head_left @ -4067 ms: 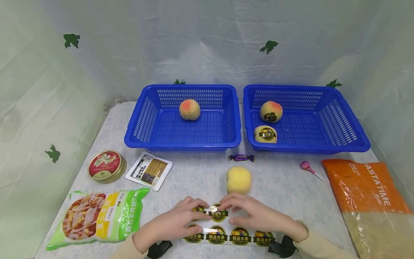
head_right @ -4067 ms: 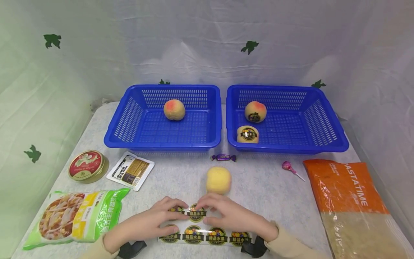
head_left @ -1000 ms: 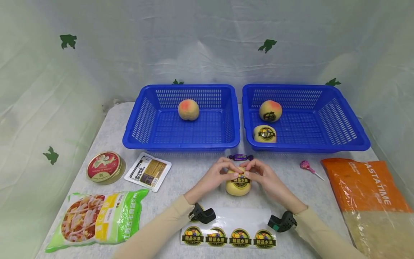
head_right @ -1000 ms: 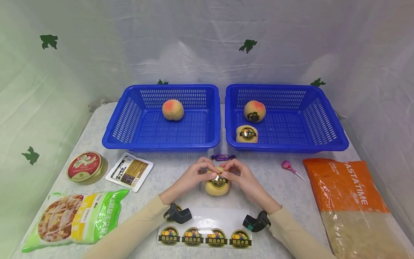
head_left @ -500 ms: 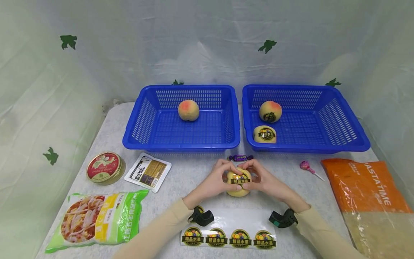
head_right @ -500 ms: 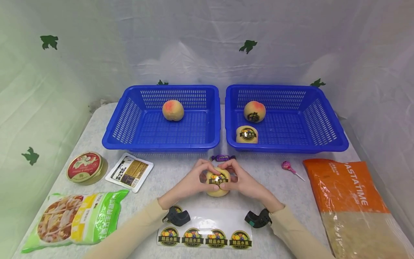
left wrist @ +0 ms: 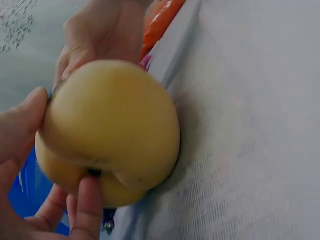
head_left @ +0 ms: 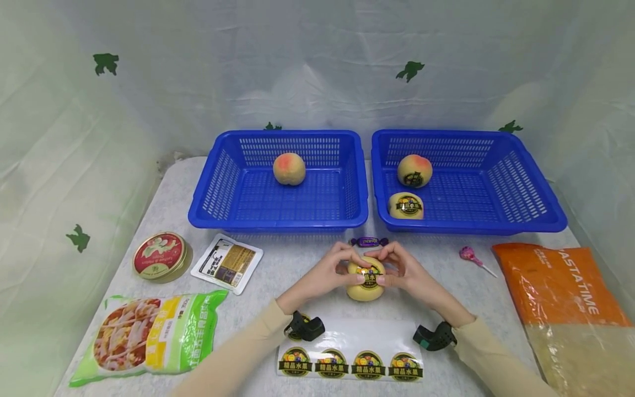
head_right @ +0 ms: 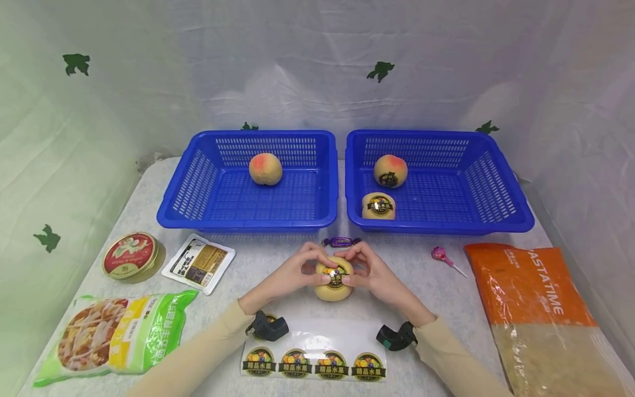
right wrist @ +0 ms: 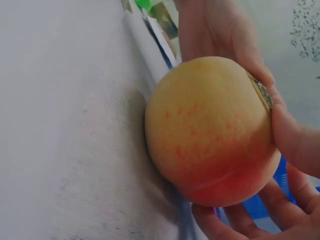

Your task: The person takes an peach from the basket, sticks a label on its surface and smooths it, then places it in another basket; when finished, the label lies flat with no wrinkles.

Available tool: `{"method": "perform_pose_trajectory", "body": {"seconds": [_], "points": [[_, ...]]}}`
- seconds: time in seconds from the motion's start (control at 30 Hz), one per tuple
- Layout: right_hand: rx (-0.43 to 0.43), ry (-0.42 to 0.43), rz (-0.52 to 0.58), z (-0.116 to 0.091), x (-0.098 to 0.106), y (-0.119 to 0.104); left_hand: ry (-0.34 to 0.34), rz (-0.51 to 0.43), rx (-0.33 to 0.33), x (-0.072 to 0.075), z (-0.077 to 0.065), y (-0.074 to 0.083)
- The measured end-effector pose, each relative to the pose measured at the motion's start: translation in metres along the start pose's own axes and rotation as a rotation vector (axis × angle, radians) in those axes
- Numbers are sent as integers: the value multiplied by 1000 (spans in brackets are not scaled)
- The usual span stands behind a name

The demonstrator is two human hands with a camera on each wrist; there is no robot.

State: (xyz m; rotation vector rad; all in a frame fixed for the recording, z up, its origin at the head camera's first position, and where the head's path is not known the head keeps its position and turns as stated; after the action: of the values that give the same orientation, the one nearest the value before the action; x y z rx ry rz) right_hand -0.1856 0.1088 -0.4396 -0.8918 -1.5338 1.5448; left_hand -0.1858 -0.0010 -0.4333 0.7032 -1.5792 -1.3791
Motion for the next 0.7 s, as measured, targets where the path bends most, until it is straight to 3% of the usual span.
{"method": "perform_pose_trajectory", "body": {"seconds": [0.13,0.23,0.43,0.7], "points": [[-1,19,14,0,1,1,-42,-33,7,2,2,-2],[-20,9,-1,0,0,2,-33,-73,29,5,3,-4],[-53,2,-49,3,-1,4,-12,-126,74,9,-2,18],[-197,106,121,9,5,11,32,-75,32,11,-2,26]]}}
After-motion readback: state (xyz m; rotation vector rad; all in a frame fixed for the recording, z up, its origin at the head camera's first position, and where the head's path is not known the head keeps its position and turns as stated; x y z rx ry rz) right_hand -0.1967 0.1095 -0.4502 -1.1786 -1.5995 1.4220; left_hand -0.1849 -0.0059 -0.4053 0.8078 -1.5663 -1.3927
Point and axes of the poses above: each hand's wrist, its own z-axis towards the middle knuckle, its own x-axis out of the back of the hand, y = z × x, the point moved 10 cm from there along z, towards the middle knuckle, and after that the axes turned 6 degrees about y, right-handed, at the moved point
